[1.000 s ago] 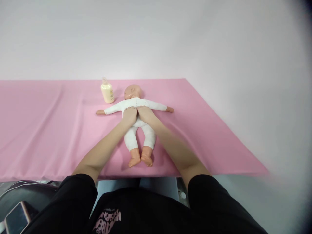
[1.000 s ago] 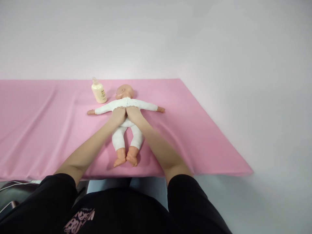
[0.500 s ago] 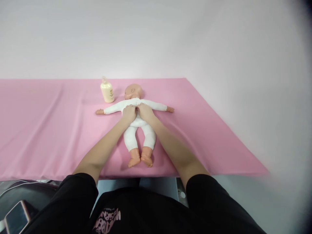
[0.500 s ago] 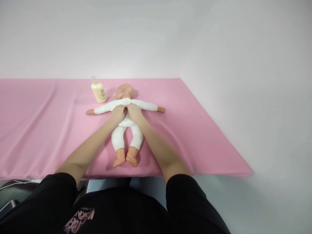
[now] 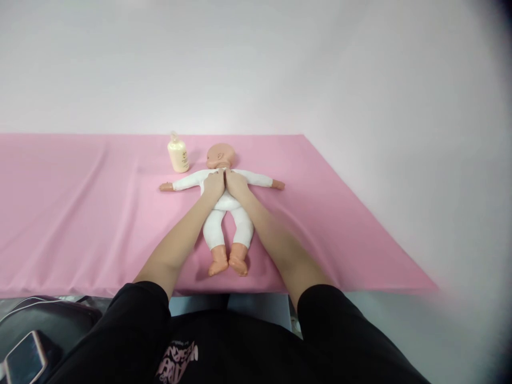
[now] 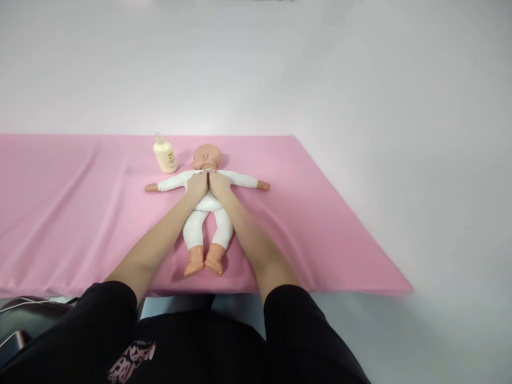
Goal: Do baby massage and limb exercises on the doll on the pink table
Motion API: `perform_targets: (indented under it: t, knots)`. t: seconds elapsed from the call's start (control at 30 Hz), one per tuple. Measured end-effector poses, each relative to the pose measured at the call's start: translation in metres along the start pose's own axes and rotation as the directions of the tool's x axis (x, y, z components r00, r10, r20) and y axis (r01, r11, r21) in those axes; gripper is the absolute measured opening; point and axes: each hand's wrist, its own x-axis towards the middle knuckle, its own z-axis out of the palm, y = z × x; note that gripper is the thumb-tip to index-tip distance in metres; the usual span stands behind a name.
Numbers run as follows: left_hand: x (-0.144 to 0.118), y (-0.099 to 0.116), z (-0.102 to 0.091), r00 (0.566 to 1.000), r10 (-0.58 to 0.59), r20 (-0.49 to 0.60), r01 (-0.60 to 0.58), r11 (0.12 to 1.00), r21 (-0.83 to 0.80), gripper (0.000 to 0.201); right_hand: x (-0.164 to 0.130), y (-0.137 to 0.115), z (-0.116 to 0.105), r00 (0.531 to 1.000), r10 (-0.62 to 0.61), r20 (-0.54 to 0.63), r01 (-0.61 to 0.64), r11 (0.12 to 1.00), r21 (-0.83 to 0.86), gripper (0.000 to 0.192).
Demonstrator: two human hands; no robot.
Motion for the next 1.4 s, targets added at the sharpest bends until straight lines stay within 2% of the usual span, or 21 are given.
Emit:
perform_targets:
  t: [0.13,0.23,0.4,0.67,1.0,1.2,1.4]
  knots:
    - [0.004,0.003,0.0,0.995,-0.095,0.03,0.084,0.965,0.249,0.031,0.007,0.004,0.007,1.0,0.03,-0.006,-0.03,0.999,0.038,0.04]
    - [0.003,0.004,-0.001,0.995,-0.095,0.022,0.084,0.951,0.298,0.032,0.012,0.01,0.016,0.999,0.044,-0.022,-0.042,0.994,0.097,0.039]
    - [0.001,0.006,-0.004,0.993,-0.109,0.034,0.093,0.946,0.311,0.034,0.019,0.017,0.025,0.999,0.04,-0.011,-0.038,0.984,0.172,0.035]
    - [-0.001,0.006,-0.003,0.992,-0.122,0.015,0.112,0.947,0.302,0.036,0.02,0.019,0.022,0.999,0.028,0.023,-0.032,0.98,0.196,0.032]
    - [0.005,0.004,-0.006,0.985,-0.159,0.066,0.136,0.953,0.272,0.038,0.016,0.019,0.007,0.994,0.03,0.101,-0.054,0.968,0.243,0.033]
    - [0.006,0.004,-0.005,0.983,-0.171,0.063,0.15,0.955,0.256,0.04,0.005,0.015,0.001,0.994,0.064,0.091,-0.087,0.955,0.284,0.036]
    - [0.0,0.007,-0.012,0.987,-0.12,0.11,0.087,0.959,0.269,0.038,-0.007,0.005,-0.01,0.997,0.042,0.068,-0.058,0.968,0.245,0.039]
